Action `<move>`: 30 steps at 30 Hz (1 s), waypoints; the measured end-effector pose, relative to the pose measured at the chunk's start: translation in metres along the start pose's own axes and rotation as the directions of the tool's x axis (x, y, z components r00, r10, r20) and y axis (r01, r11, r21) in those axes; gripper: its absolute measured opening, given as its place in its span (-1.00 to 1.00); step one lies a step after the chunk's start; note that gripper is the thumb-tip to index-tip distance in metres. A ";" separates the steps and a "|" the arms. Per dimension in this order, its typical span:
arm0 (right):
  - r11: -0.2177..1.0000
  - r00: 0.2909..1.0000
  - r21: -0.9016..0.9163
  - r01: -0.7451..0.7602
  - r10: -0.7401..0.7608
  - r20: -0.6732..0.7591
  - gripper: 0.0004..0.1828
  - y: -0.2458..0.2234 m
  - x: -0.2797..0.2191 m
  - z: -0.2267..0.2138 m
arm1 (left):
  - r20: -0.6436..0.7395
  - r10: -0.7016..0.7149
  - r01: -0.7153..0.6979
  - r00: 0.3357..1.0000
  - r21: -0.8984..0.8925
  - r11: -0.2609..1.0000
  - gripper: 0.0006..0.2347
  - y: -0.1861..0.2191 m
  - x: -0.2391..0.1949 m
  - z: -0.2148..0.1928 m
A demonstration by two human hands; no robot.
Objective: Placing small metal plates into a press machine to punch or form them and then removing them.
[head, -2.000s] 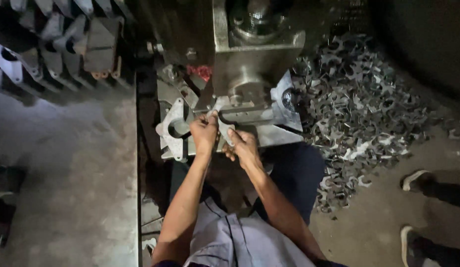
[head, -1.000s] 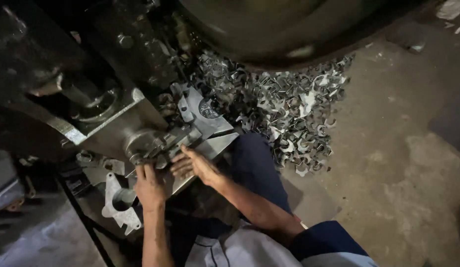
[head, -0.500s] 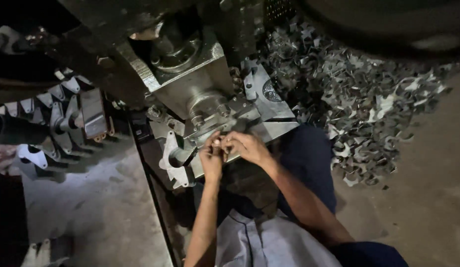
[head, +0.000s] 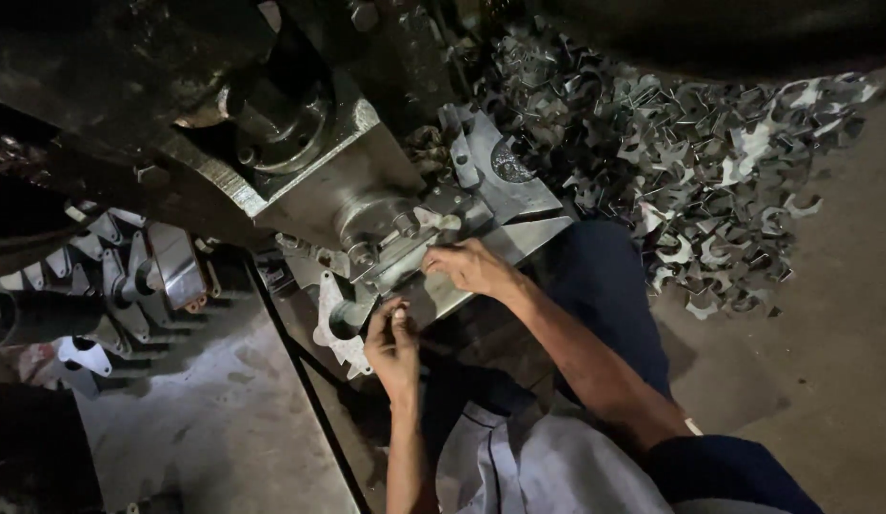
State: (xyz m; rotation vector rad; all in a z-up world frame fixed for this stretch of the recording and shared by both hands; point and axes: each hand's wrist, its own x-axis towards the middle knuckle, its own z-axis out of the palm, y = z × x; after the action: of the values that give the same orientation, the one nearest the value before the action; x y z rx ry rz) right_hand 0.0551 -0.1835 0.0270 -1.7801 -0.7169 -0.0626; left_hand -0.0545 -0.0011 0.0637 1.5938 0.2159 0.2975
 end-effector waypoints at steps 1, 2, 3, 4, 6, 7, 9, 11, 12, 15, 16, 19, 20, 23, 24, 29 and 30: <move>1.000 1.000 0.005 0.000 0.000 0.002 -0.87 -0.007 -0.001 -0.001 | -0.003 -0.002 0.002 1.000 0.004 1.000 -0.85 -0.005 -0.003 -0.001; 0.998 0.998 -0.042 0.050 -0.052 -0.038 -0.87 -0.014 -0.001 -0.003 | 0.018 0.026 -0.026 1.000 0.030 0.999 -0.86 -0.010 -0.007 -0.002; 0.989 0.990 -0.100 0.107 -0.115 -0.077 -0.87 -0.019 0.003 -0.009 | 0.042 0.063 -0.065 0.997 0.050 0.997 -0.87 -0.015 -0.005 0.000; 0.988 0.989 -0.104 0.115 -0.123 -0.078 -0.87 -0.018 0.006 -0.008 | 0.041 0.072 -0.074 0.997 0.047 0.996 -0.87 -0.015 -0.004 0.001; 0.995 0.993 0.029 0.094 -0.091 -0.079 -0.79 -0.017 0.003 -0.006 | 0.061 0.030 -0.033 0.998 0.044 0.998 -0.88 -0.015 -0.009 0.002; 0.996 0.993 0.032 0.087 -0.084 -0.079 -0.79 -0.014 0.002 -0.004 | 0.063 0.023 -0.026 0.998 0.047 0.999 -0.88 -0.014 -0.008 -0.003; 0.991 0.994 -0.111 0.073 -0.081 -0.072 -0.85 -0.007 0.002 -0.002 | 0.001 0.203 -0.197 0.979 0.240 0.950 -0.88 -0.013 -0.002 -0.010; 0.992 0.996 -0.120 0.041 -0.050 -0.079 -0.81 -0.015 0.003 -0.004 | 0.010 0.418 -0.378 0.908 0.448 0.810 -0.89 0.018 0.004 -0.019; 0.992 0.996 -0.128 0.010 -0.021 -0.084 -0.72 -0.019 0.005 -0.006 | 0.066 0.607 -0.507 0.792 0.625 0.593 -0.89 0.034 0.009 -0.022; 0.934 0.979 -0.339 -0.113 0.046 -0.200 -0.35 -0.042 0.007 -0.026 | 0.051 0.621 -0.283 0.782 0.917 0.282 -0.65 0.024 0.030 -0.055; 0.934 0.979 -0.340 -0.113 0.045 -0.201 -0.35 -0.045 0.008 -0.031 | 0.050 0.622 -0.284 0.781 0.916 0.282 -0.65 0.003 0.045 -0.074; 0.769 0.896 -0.617 0.167 -0.379 -0.229 -0.43 -0.023 0.013 -0.029 | -0.080 0.343 -0.007 0.936 0.969 0.247 -0.57 -0.052 0.079 -0.129; 0.738 0.945 -0.663 0.123 -0.291 -0.148 -0.53 0.003 0.013 -0.022 | -0.166 0.102 0.117 0.981 0.921 0.373 -0.56 -0.063 0.088 -0.142; 0.676 0.988 -0.729 0.109 -0.157 0.002 -0.57 0.044 0.018 -0.005 | -0.246 -0.244 0.333 0.938 0.832 0.443 -0.58 -0.071 0.104 -0.155; 0.657 0.991 -0.743 0.127 -0.115 0.068 -0.55 0.052 0.022 0.000 | -0.275 -0.332 0.401 0.902 0.818 0.412 -0.62 -0.069 0.110 -0.155; 0.883 0.898 -0.302 -0.359 0.415 0.145 -0.59 -0.073 0.024 -0.099 | -0.211 0.029 0.185 0.977 0.909 0.372 -0.67 -0.090 0.085 -0.146; 0.858 0.872 -0.224 -0.462 0.486 0.061 -0.53 -0.078 0.022 -0.123 | -0.164 0.177 0.108 0.970 0.951 0.290 -0.73 -0.104 0.085 -0.151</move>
State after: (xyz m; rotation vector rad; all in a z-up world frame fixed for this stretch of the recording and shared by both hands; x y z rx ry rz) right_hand 0.0721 -0.2709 0.1439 -2.1279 -0.3378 0.3153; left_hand -0.0183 0.1738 -0.0306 2.8238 0.6536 0.4359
